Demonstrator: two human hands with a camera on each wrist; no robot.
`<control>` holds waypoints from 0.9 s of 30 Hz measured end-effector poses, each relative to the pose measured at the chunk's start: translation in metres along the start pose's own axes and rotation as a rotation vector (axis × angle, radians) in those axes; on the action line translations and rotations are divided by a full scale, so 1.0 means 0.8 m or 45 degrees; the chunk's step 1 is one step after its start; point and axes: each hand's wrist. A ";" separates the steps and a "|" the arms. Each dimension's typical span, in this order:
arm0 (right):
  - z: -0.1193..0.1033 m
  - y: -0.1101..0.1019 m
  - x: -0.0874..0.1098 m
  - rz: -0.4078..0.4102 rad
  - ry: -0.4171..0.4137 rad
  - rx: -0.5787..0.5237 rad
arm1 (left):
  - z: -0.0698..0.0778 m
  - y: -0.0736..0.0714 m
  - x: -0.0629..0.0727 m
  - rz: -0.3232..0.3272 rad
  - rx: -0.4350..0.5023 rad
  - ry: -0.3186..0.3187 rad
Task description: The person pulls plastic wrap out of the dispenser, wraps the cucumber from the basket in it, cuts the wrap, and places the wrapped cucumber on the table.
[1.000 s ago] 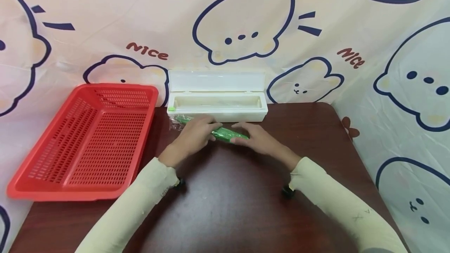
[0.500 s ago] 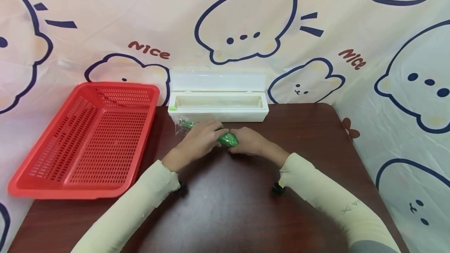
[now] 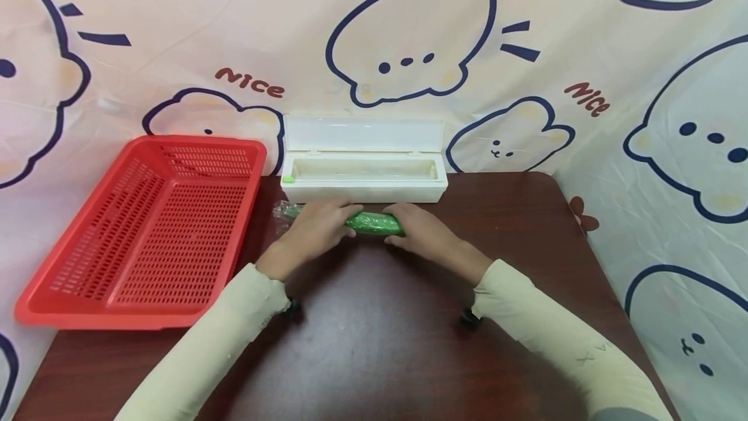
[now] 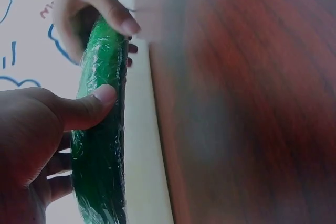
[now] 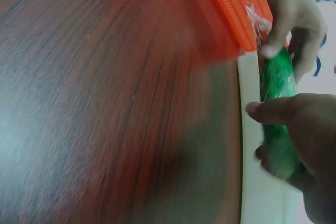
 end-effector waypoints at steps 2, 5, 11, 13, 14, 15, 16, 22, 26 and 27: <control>0.005 -0.003 0.004 0.059 -0.033 -0.031 | -0.004 -0.004 0.002 0.007 0.028 -0.029; 0.011 -0.005 0.010 0.162 -0.126 0.034 | -0.006 -0.010 0.003 0.020 0.072 -0.050; 0.013 -0.004 0.017 0.403 -0.346 0.345 | -0.003 -0.021 -0.003 0.031 0.051 -0.046; 0.012 -0.005 0.018 0.482 -0.402 0.432 | -0.002 -0.023 -0.005 0.039 0.048 -0.048; 0.013 -0.006 0.019 0.513 -0.420 0.455 | -0.001 -0.024 -0.005 0.044 0.050 -0.046; 0.013 -0.007 0.019 0.538 -0.433 0.462 | 0.000 -0.024 -0.006 0.053 0.050 -0.040; 0.014 -0.007 0.020 0.555 -0.440 0.459 | 0.000 -0.025 -0.006 0.063 0.045 -0.027; 0.016 -0.008 0.023 0.585 -0.422 0.244 | 0.007 -0.021 -0.007 0.088 -0.028 0.153; 0.014 -0.007 0.027 0.569 -0.354 0.040 | 0.012 -0.019 -0.003 0.049 -0.170 0.216; 0.014 -0.007 0.027 0.560 -0.333 -0.005 | 0.012 -0.020 -0.002 0.051 -0.207 0.225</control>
Point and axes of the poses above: each hand's wrist, its own x-axis away from the middle knuckle, its own y-axis out of the palm, z = x × y, and after that the axes turned 6 degrees about x, right-handed
